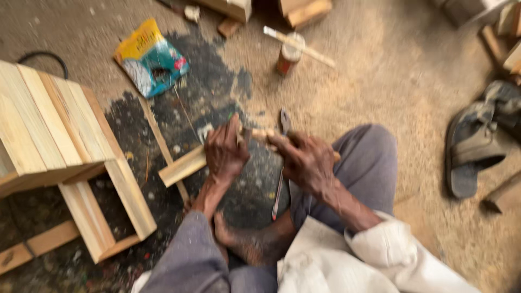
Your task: The person assembles a small rectangular wooden frame by applying glue to the edges of wooden planks and joining them. They use a hammer to drive nails into the corners to secure the joints, repeatedly adjusting the pieces to ensure alignment.
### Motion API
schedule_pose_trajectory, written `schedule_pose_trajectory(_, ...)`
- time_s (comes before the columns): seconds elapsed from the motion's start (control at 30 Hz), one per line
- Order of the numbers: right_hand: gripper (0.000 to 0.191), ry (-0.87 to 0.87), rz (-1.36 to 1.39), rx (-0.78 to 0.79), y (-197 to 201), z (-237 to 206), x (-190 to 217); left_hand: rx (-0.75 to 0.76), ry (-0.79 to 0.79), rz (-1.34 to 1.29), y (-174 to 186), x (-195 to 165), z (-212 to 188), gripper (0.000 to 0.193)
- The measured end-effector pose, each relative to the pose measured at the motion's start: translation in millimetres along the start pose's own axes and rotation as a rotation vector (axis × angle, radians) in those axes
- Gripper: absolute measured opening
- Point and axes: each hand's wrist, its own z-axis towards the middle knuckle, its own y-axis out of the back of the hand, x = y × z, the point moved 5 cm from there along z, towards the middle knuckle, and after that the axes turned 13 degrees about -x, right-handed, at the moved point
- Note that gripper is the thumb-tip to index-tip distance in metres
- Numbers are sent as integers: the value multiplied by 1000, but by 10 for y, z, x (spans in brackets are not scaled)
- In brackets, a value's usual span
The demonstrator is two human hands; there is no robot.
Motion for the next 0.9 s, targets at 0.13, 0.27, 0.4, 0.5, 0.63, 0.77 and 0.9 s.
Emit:
schedule_pose_trajectory(0.13, 39, 56, 70, -193, 94, -15, -34, 15, 18, -20, -45, -8, 19, 51)
schedule_pose_trajectory(0.27, 41, 20, -57, 91, -70, -73, -117, 36, -3, -19, -32, -48, 25, 57)
schedule_pose_trajectory(0.4, 41, 46, 81, -166, 45, -31, -108, -37, -64, -14, 15, -120, 69, 64)
schedule_pose_trajectory(0.5, 42, 30, -15, 0, -16, -38, -97, 107, 47, -5, -49, -84, 51, 55)
schedule_pose_trajectory(0.63, 40, 36, 107, -130, 57, 0, -97, -52, -63, -35, -20, -117, 89, 59)
schedule_pose_trajectory(0.77, 44, 20, -22, 87, -47, -32, -119, 84, 12, -17, -91, -84, 41, 53)
schedule_pose_trajectory(0.9, 38, 109, -11, -154, 48, 26, -122, 34, 17, -46, -81, -91, 61, 56)
